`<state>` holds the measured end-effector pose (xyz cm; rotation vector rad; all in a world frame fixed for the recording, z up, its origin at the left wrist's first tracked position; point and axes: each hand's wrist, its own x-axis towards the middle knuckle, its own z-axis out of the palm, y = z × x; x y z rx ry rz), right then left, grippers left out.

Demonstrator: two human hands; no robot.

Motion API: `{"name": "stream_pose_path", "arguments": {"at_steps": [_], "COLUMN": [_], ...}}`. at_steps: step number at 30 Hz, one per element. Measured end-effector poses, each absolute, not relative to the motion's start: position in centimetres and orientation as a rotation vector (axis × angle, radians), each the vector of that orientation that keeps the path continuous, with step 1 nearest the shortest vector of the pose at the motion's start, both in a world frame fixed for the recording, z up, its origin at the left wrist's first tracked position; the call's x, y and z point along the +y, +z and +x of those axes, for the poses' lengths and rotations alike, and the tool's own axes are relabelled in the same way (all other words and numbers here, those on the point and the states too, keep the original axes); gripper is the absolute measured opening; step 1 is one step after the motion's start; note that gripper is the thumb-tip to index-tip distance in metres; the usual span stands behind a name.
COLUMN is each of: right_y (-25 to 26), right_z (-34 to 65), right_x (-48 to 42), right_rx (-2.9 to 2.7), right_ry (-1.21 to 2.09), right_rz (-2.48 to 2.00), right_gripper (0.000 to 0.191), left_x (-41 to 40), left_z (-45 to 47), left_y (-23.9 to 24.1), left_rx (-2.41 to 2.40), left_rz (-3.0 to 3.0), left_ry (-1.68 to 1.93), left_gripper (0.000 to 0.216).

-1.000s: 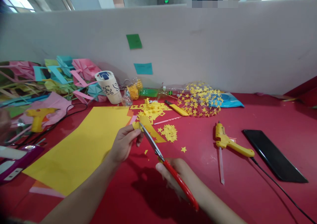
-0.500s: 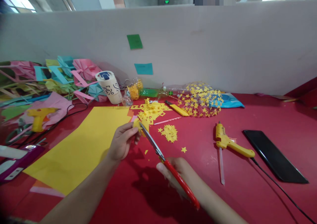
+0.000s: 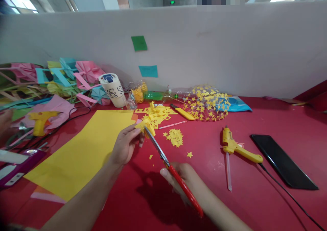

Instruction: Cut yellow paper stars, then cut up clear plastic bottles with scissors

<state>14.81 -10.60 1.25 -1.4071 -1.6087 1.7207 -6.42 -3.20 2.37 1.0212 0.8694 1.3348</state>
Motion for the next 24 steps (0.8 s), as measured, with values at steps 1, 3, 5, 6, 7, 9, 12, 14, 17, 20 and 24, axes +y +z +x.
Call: {"name": "stream_pose_path", "arguments": {"at_steps": [1, 3, 5, 6, 7, 9, 12, 14, 17, 20, 24], "right_y": [1.28, 1.41, 1.58, 1.66, 1.74, 1.88, 2.00, 2.05, 2.09, 2.08, 1.98], "right_z": [14.79, 14.79, 14.80, 14.81, 14.82, 14.87, 14.99, 15.07, 15.16, 15.21, 15.30], "right_x": [-10.62, -10.60, -10.54, -10.51, -10.48, -10.45, -10.45, -10.46, -10.44, -10.39, -10.34], "right_rx": [-1.606, -1.619, -1.646, -1.665, -1.684, -1.720, -1.775, -1.806, -1.836, -1.848, -1.849], "right_ry": [1.724, 1.718, 1.714, 1.714, 1.716, 1.717, 1.697, 1.689, 1.670, 1.655, 1.643], "right_rz": [-1.406, -1.403, -1.400, -1.394, -1.385, -1.374, -1.374, -1.368, -1.344, -1.316, -1.315], "right_gripper": [0.062, 0.061, 0.061, 0.061, 0.062, 0.062, 0.063, 0.063, 0.063, 0.062, 0.061], "left_x": [-3.22, -3.24, -3.25, -3.24, -3.23, -3.18, -3.10, -3.05, -3.02, -3.05, -3.07], "left_z": [-6.38, -6.34, -6.36, -6.38, -6.42, -6.50, -6.61, -6.66, -6.69, -6.70, -6.71], "left_y": [2.33, 2.30, 2.35, 2.41, 2.47, 2.58, 2.59, 2.52, 2.41, 2.37, 2.40], "left_rx": [0.865, 0.863, 0.860, 0.858, 0.855, 0.856, 0.874, 0.889, 0.905, 0.921, 0.938], "left_rz": [1.026, 1.032, 1.039, 1.044, 1.049, 1.051, 1.048, 1.055, 1.076, 1.091, 1.096], "left_ry": [1.317, 1.313, 1.340, 1.355, 1.367, 1.378, 1.376, 1.369, 1.350, 1.331, 1.325], "left_gripper": [0.018, 0.017, 0.018, 0.019, 0.020, 0.021, 0.021, 0.020, 0.019, 0.019, 0.018]}}
